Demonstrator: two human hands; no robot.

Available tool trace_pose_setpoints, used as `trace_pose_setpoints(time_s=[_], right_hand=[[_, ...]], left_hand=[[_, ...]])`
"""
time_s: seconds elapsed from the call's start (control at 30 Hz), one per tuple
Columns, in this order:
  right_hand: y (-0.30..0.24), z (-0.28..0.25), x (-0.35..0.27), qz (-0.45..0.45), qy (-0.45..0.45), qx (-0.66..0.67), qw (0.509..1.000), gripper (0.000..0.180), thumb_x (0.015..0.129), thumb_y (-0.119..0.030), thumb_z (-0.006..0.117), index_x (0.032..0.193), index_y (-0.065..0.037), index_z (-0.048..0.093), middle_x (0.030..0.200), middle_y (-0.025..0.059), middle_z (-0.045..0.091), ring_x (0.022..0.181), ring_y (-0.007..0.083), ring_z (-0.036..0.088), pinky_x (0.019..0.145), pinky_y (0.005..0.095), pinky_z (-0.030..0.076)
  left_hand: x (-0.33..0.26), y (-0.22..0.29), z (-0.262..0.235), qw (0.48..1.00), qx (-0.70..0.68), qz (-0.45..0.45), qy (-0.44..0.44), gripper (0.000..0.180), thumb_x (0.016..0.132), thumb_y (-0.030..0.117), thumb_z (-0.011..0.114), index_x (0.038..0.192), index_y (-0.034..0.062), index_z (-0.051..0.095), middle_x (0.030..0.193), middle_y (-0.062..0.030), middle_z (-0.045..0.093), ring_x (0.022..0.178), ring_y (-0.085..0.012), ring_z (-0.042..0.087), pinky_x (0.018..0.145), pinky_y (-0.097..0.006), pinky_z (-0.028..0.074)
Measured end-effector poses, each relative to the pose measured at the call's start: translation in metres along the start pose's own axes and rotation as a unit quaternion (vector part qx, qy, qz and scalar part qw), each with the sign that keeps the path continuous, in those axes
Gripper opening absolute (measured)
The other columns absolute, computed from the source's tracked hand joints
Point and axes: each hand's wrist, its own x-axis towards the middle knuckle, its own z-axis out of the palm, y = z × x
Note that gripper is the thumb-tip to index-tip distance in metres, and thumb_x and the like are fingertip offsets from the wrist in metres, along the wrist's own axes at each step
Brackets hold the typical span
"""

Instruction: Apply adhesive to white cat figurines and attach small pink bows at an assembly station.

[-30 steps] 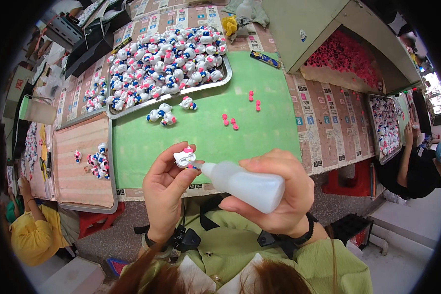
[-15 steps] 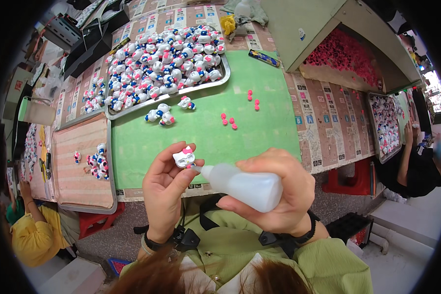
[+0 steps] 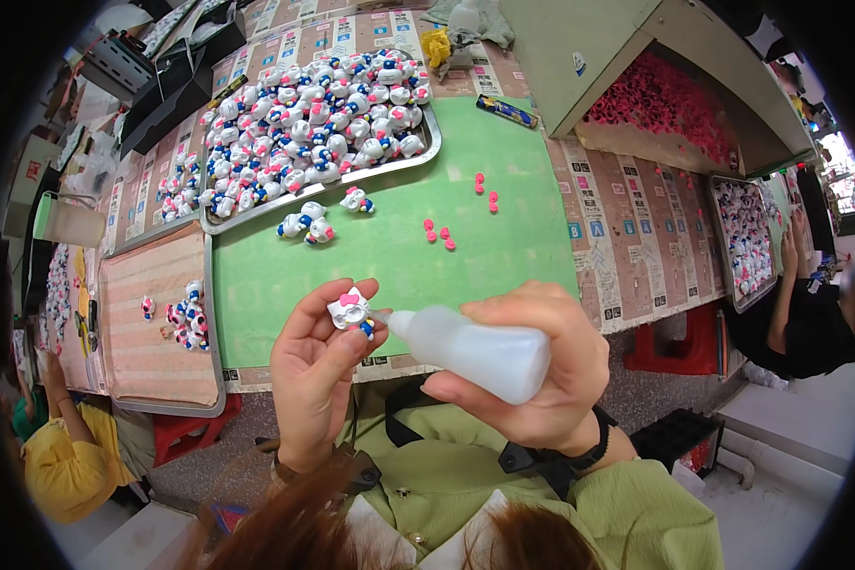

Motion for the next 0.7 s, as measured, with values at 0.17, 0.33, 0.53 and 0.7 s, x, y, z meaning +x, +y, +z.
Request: trace_pose_setpoints(time_s=[0.17,0.33,0.53,0.7], right_hand=[[0.001,0.001,-0.002,0.022,0.007,0.013,1.000,0.046,0.056,-0.015,0.079,0.091,-0.001,0.051,0.078,0.0086,0.057,0.061,0.0137,0.052,0.053,0.0243,0.041],[0.008,-0.001,-0.004,0.136,0.090,0.069,0.984,0.038,0.064,-0.011,0.072,0.090,-0.001,0.047,0.078,0.0076,0.057,0.067,0.0124,0.054,0.057,0.0239,0.043],[0.100,-0.021,0.015,0.263,0.143,0.049,0.953,0.035,0.067,-0.002,0.064,0.093,0.000,0.040,0.080,0.0075,0.057,0.076,0.0136,0.054,0.065,0.0232,0.043],[0.123,-0.028,0.008,0.213,0.139,-0.166,0.953,0.039,0.066,-0.004,0.065,0.097,0.001,0.040,0.074,0.0070,0.054,0.070,0.0139,0.053,0.065,0.0253,0.043]], left_hand=[[0.000,0.000,-0.001,1.000,0.012,0.011,0.008,0.034,0.080,-0.006,0.047,0.113,-0.0049,0.040,0.114,-0.0161,0.046,0.098,-0.0210,0.052,0.083,-0.029,0.043],[0.005,-0.004,-0.004,0.999,0.017,0.037,0.027,0.034,0.079,-0.006,0.047,0.113,-0.0043,0.040,0.113,-0.0153,0.047,0.098,-0.0210,0.052,0.082,-0.028,0.044],[0.009,0.003,-0.013,0.996,0.006,0.038,0.084,0.037,0.079,-0.003,0.048,0.114,-0.0033,0.039,0.111,-0.0162,0.048,0.094,-0.0192,0.054,0.081,-0.027,0.046],[0.006,0.002,-0.019,0.995,0.011,0.034,0.092,0.037,0.079,-0.003,0.048,0.114,-0.0030,0.039,0.111,-0.0162,0.048,0.094,-0.0193,0.054,0.081,-0.027,0.046]])
